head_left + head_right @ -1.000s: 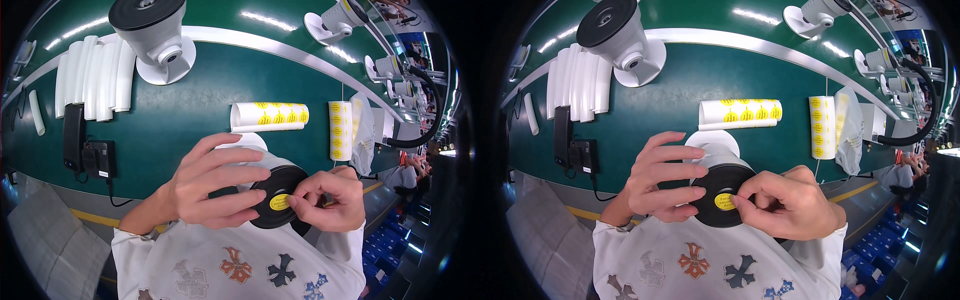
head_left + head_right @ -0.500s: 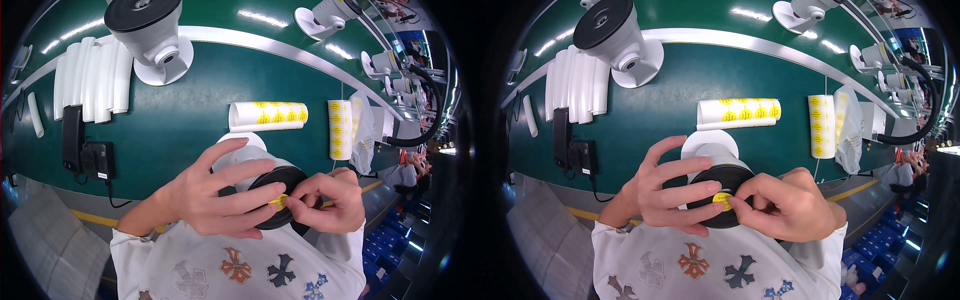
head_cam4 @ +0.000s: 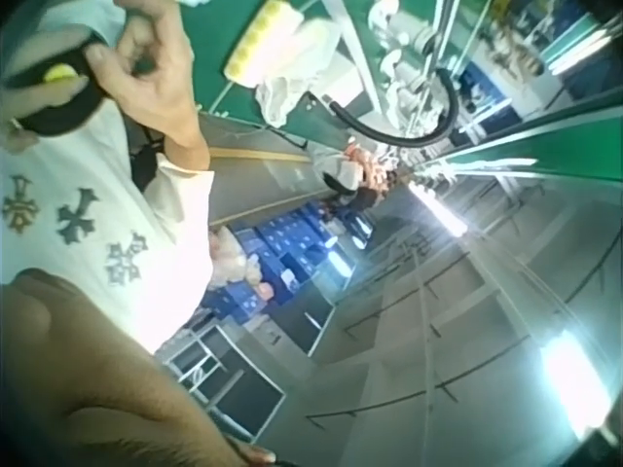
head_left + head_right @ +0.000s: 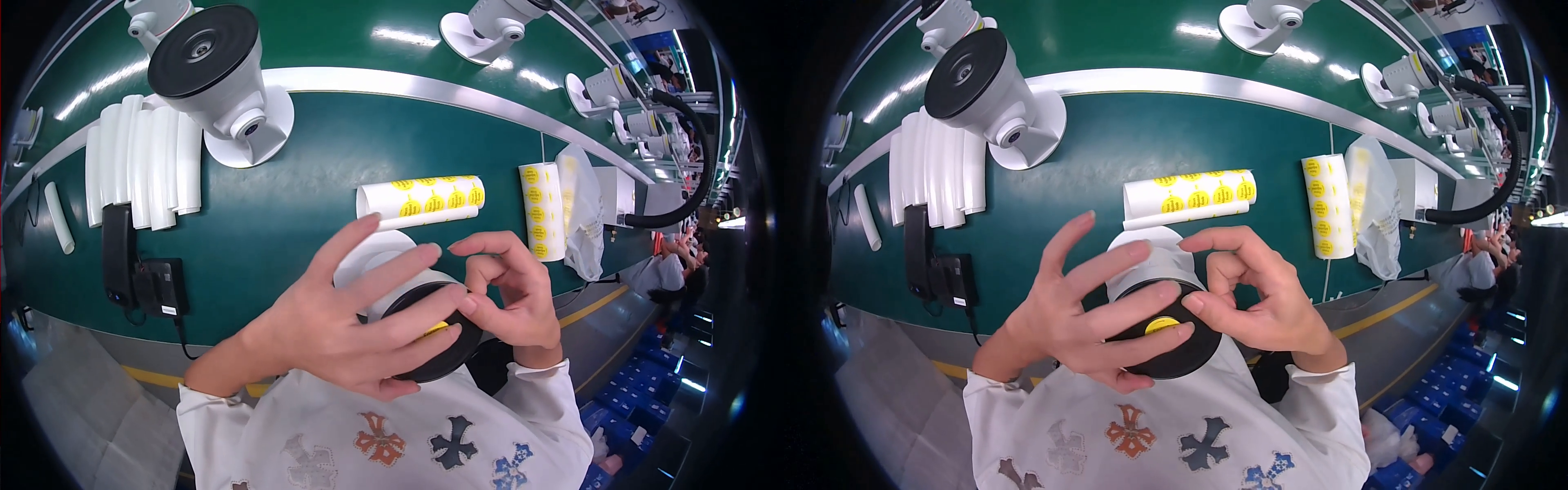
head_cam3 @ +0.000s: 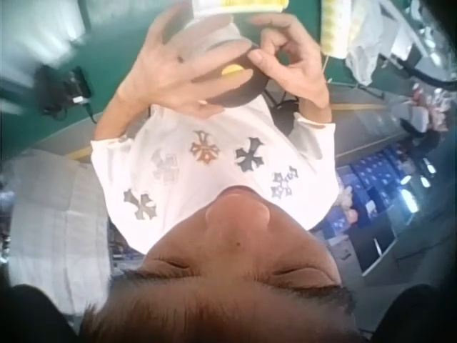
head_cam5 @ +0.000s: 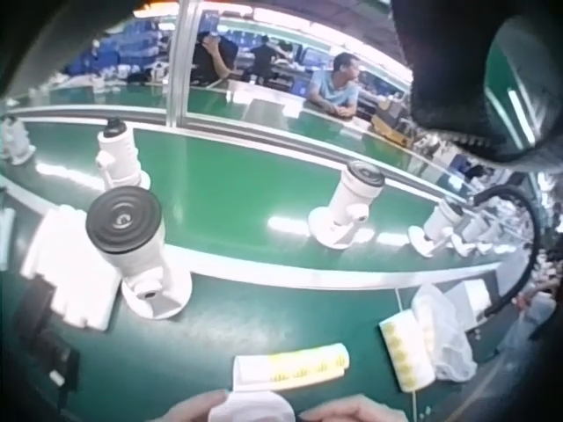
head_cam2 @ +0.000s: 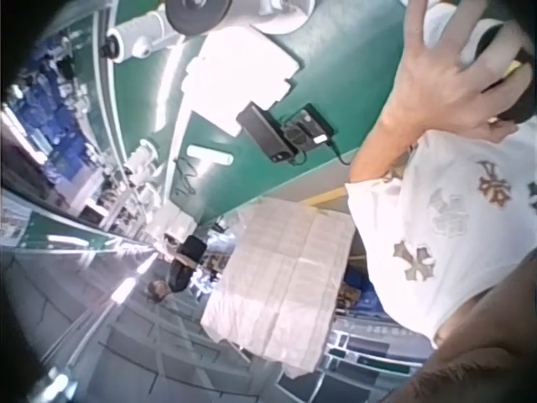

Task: Applying yellow circular labels to the front of white and black light fixtures on an assembly line.

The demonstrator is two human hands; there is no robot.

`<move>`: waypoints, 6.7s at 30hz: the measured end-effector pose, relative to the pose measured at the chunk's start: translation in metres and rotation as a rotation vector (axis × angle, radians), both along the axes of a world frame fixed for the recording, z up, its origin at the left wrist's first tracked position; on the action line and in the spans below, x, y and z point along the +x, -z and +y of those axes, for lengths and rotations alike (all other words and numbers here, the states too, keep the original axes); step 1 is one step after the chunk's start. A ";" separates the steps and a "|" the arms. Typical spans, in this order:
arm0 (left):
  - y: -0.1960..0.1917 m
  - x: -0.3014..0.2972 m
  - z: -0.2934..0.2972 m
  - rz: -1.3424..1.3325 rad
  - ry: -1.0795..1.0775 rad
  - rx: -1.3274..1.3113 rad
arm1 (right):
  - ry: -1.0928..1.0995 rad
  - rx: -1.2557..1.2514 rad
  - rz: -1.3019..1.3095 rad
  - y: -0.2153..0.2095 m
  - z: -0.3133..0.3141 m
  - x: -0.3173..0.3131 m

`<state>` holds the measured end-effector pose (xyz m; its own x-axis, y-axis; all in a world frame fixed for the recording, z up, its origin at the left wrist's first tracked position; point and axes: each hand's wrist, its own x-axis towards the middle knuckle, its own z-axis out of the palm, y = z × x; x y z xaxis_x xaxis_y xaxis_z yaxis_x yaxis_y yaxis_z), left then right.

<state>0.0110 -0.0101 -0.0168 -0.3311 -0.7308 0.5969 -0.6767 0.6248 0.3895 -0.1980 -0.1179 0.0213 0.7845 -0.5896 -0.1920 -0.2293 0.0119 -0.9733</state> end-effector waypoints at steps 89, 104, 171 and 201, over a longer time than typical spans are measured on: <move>0.105 -0.006 -0.040 0.272 -0.398 0.297 | 0.132 -1.152 0.888 -0.021 -0.331 0.098; 0.050 0.050 0.038 1.278 -0.215 0.431 | 0.171 -1.160 -0.003 0.000 -0.247 0.194; 0.042 0.027 -0.050 0.926 -0.417 0.495 | -0.059 -0.951 0.070 -0.054 -0.020 0.025; 0.023 0.010 0.023 0.406 0.014 -0.168 | -0.316 -0.344 0.190 -0.050 0.006 0.031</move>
<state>0.0208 0.0129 -0.0397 -0.0546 -0.6094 0.7909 -0.4810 0.7102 0.5140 -0.1670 -0.1118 0.0712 0.9050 -0.3831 -0.1849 -0.3432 -0.4008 -0.8494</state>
